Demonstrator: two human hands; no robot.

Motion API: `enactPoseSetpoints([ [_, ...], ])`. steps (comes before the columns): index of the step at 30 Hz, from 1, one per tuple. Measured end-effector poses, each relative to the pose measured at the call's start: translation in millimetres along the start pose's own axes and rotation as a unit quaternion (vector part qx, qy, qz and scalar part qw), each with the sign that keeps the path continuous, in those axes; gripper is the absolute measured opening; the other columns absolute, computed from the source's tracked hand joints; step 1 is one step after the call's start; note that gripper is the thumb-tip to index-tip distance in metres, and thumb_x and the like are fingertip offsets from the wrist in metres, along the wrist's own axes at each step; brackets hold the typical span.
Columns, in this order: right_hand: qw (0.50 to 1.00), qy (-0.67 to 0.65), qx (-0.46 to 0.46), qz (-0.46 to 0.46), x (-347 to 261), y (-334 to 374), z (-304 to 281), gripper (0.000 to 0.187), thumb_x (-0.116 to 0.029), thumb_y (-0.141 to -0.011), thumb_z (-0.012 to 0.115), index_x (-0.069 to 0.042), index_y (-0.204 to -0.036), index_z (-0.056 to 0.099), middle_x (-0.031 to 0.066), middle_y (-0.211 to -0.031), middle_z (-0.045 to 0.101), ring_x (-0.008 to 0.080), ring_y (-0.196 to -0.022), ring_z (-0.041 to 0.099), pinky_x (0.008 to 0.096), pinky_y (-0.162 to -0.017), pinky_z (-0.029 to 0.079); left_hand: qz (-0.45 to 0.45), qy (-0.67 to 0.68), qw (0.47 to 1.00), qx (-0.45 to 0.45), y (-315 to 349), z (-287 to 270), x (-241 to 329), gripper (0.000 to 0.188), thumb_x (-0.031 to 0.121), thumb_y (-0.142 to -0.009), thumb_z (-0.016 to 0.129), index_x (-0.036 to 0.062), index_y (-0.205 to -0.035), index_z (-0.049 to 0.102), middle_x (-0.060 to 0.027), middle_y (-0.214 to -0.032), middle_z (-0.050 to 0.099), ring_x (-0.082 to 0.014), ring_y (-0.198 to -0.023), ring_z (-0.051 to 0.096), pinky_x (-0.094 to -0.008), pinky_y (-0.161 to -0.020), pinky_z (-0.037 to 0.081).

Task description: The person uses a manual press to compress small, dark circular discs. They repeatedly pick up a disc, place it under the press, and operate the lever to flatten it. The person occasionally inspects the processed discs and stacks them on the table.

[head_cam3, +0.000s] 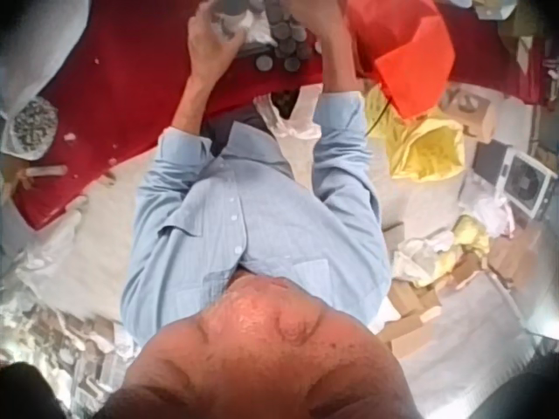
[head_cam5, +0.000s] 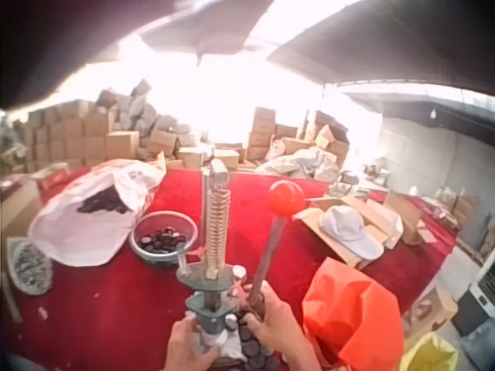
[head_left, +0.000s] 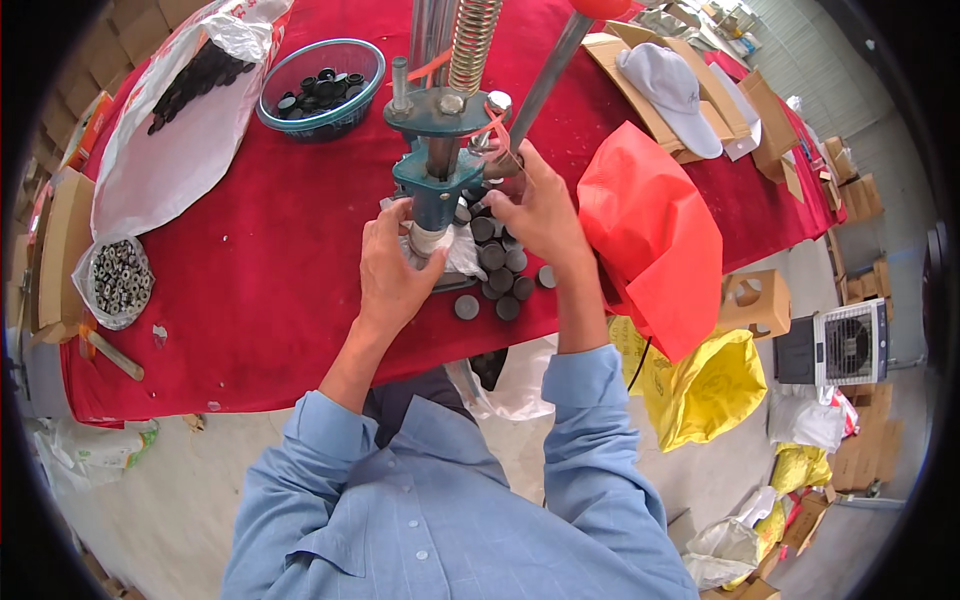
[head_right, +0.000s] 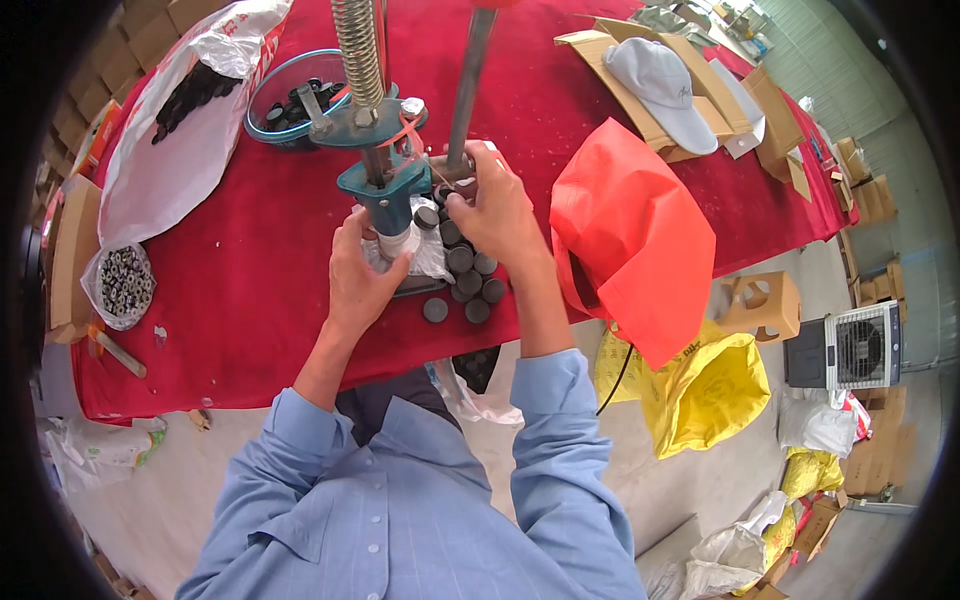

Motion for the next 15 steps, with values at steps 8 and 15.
enactPoseSetpoints([
  [8, 0.972, 0.175, -0.138, -0.075, 30.3, 16.5, 20.0, 0.046, -0.002, -0.078, 0.075, -0.001, -0.123, 0.069, 0.0172, -0.11, 0.07, 0.0332, -0.099, 0.069, 0.0432, -0.087, 0.056, -0.028, 0.025, 0.999, -0.001, 8.9, -1.1, -7.2, 0.072, 0.006, -0.074, 0.085, -0.0013, -0.138, 0.054, -0.0147, -0.121, 0.066, -0.0292, -0.103, 0.06, -0.0424, -0.093, 0.051],
  [15, 0.974, 0.172, -0.136, -0.062, 13.3, 25.5, 22.9, 0.045, -0.003, -0.079, 0.077, -0.005, -0.123, 0.07, 0.0163, -0.11, 0.068, 0.0356, -0.1, 0.07, 0.0442, -0.087, 0.057, -0.049, 0.039, 0.998, 0.002, 14.9, -7.1, -12.1, 0.067, 0.004, -0.077, 0.084, -0.0004, -0.137, 0.055, -0.0128, -0.122, 0.066, -0.0223, -0.103, 0.063, -0.0356, -0.092, 0.052],
])
Point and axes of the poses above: each hand's wrist, its own y-axis away from the middle knuckle, its own z-axis out of the palm, x = y × z, the point moved 1 cm from there along -y, towards the middle knuckle
